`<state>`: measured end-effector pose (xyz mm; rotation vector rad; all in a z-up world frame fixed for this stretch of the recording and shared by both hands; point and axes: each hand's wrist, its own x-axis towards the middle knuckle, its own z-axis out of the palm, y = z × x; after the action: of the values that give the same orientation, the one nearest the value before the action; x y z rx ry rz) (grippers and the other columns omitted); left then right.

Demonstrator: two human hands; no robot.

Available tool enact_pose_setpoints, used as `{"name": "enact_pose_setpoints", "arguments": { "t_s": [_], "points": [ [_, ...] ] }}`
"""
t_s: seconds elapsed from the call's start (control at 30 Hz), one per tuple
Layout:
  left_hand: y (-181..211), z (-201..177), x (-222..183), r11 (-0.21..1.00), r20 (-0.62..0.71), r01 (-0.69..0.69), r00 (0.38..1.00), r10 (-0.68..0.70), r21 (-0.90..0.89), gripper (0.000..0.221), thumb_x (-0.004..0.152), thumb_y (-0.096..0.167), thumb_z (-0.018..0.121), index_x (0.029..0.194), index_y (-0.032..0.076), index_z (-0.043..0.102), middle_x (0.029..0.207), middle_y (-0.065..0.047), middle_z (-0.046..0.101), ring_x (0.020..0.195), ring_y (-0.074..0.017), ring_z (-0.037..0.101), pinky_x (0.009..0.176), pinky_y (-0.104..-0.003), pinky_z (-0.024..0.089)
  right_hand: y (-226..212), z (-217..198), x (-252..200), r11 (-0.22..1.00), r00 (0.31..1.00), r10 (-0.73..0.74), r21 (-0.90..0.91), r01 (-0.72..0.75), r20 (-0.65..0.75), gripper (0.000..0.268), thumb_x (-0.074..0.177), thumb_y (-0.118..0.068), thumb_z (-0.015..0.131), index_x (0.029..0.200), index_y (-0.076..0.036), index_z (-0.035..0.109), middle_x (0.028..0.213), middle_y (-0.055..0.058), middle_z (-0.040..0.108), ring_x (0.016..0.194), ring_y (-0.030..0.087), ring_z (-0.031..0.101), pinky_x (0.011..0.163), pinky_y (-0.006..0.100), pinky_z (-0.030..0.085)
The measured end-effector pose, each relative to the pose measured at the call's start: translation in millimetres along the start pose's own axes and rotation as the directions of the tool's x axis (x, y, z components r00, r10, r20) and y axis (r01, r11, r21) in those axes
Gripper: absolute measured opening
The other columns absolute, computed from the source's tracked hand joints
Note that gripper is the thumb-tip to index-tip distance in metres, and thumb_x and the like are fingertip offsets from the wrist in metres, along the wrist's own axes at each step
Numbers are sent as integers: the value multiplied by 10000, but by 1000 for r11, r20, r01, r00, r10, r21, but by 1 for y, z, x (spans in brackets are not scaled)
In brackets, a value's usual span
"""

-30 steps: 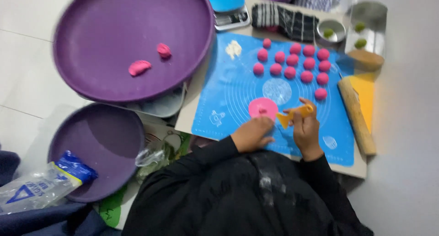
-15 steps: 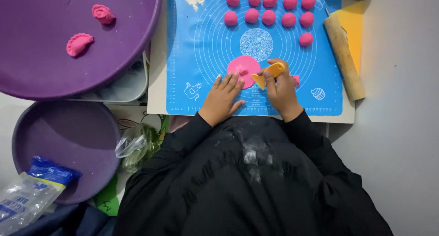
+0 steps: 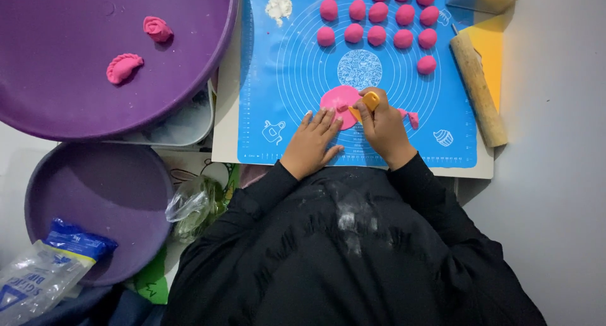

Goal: Shaping a piece of pink dough into a flower by cutting it into segments and folding them.

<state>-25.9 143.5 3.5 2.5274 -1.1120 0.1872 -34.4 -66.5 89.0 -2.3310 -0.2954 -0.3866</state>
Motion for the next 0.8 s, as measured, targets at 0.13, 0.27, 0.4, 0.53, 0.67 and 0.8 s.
{"name": "enact_pose_setpoints", "arguments": {
  "t_s": [0.13,0.27,0.4,0.53,0.67,0.8],
  "points": [
    [1,-3,0,1000,-15,-7,1000,7,10,689,1039,552,510,1569,117,442,1586,-191,462,1505,-370,386,1239,-560,233,2,4,2,1000,1000,7,-2,-7,-1,209,1140,-227,510,1298,-91,498,982,95,763,834,342,738,734,438,593],
    [1,1,3,1000,-104,-7,995,7,0,620,1007,508,573,1476,102,555,1486,-193,566,1414,-365,502,1189,-558,317,11,12,4,1000,1000,-1,-5,1,-11,176,1140,-253,487,1258,-123,500,931,42,760,841,339,737,769,453,583],
    [-6,12,24,999,-333,13,943,2,43,415,952,395,689,1294,160,693,1136,-87,749,1111,-286,719,1058,-529,466,19,21,2,1000,999,-19,-7,19,-27,135,1113,-220,532,1213,-132,509,878,45,754,813,349,736,754,465,586],
    [-15,29,45,999,-452,11,892,13,52,321,944,305,667,1256,237,700,1018,3,750,1012,-212,719,1005,-432,511,31,25,-5,998,998,-51,-51,49,-38,146,1109,-240,531,1207,-133,519,862,31,751,806,335,736,750,460,586],
    [-24,44,58,1000,-466,-7,885,7,2,238,927,286,678,1140,181,693,994,-14,707,1030,-245,655,909,-397,524,36,23,-12,998,995,-61,-32,58,-75,119,1107,-213,547,1181,-121,537,854,31,747,790,323,739,750,444,591],
    [-22,29,52,1000,-400,27,916,-31,-15,376,837,323,801,1162,171,686,1030,-13,692,1022,-243,642,881,-398,525,44,22,-20,997,992,-74,-35,71,-100,112,1106,-223,552,1171,-132,555,862,-13,743,788,275,743,753,400,593]
  ]
}}
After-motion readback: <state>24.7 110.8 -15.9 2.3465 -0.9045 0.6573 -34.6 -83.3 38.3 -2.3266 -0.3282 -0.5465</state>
